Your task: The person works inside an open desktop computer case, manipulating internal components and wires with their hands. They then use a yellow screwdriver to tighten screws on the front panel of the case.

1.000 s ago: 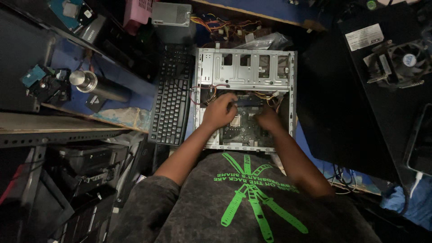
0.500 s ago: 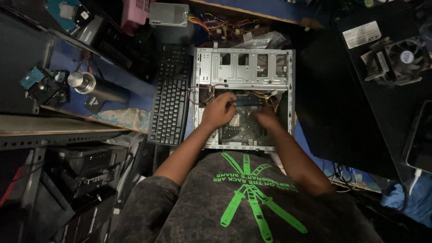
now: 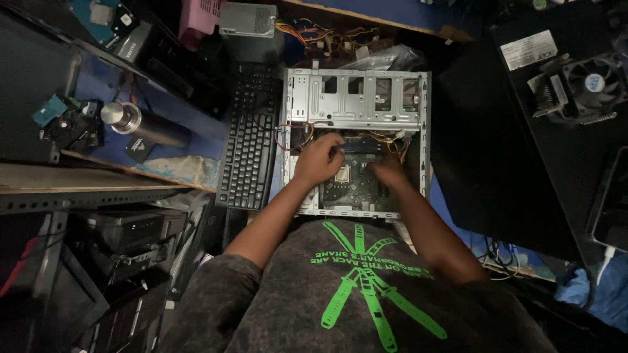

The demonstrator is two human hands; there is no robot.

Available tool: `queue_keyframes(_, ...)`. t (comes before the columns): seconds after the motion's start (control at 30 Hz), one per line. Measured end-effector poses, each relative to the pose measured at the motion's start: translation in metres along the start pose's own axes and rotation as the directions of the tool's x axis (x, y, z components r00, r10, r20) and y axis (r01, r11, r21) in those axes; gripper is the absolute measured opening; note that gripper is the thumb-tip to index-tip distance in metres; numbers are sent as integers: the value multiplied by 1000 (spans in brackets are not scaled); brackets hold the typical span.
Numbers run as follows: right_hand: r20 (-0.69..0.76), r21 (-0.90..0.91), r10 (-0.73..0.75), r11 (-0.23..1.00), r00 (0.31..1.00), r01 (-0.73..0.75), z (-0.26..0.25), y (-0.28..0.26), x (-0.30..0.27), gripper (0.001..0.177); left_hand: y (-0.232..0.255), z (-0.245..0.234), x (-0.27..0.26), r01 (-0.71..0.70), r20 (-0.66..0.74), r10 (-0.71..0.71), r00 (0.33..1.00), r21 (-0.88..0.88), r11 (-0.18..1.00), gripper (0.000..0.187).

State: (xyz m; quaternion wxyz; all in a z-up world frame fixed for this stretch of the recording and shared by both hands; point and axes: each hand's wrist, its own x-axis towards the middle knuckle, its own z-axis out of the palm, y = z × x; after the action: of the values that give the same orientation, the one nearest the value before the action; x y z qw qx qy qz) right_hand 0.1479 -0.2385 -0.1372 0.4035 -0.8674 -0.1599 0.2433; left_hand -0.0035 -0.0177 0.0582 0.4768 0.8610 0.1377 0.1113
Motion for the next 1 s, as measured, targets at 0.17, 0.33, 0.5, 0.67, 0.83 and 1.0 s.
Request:
queue_keyframes(0.17, 91, -224, 99, 972, 991, -76, -21, -45, -22, 87, -8, 3, 1, -23, -58, 15, 998, -138, 990, 20)
queue_keyframes(0.33, 122, -388, 188, 913, 974, -128, -41, -109, -54, 87, -10, 2, 1, -59, -101, 42, 994, -169, 984, 20)
queue_keyframes(0.5, 141, -625, 184, 778, 973, -57, -43, -136, -56, 80, -5, -1, 0, -40, -70, 29, 997, -158, 987, 20)
queue_keyframes(0.67, 160, -572, 311, 803, 937, -168, -38, -123, -49, 70, -3, -2, 1, -8, -34, 3, 999, -146, 989, 22)
queue_keyframes(0.83, 145, -372, 205, 918, 968, -139, -40, -106, -40, 72, -2, -2, 0, -61, -74, 51, 996, -133, 989, 22)
queue_keyframes(1.0, 80, -299, 273, 924, 959, -238, -34, -86, -40, 77, -3, -1, 0, -44, -84, 33, 996, -121, 992, 22)
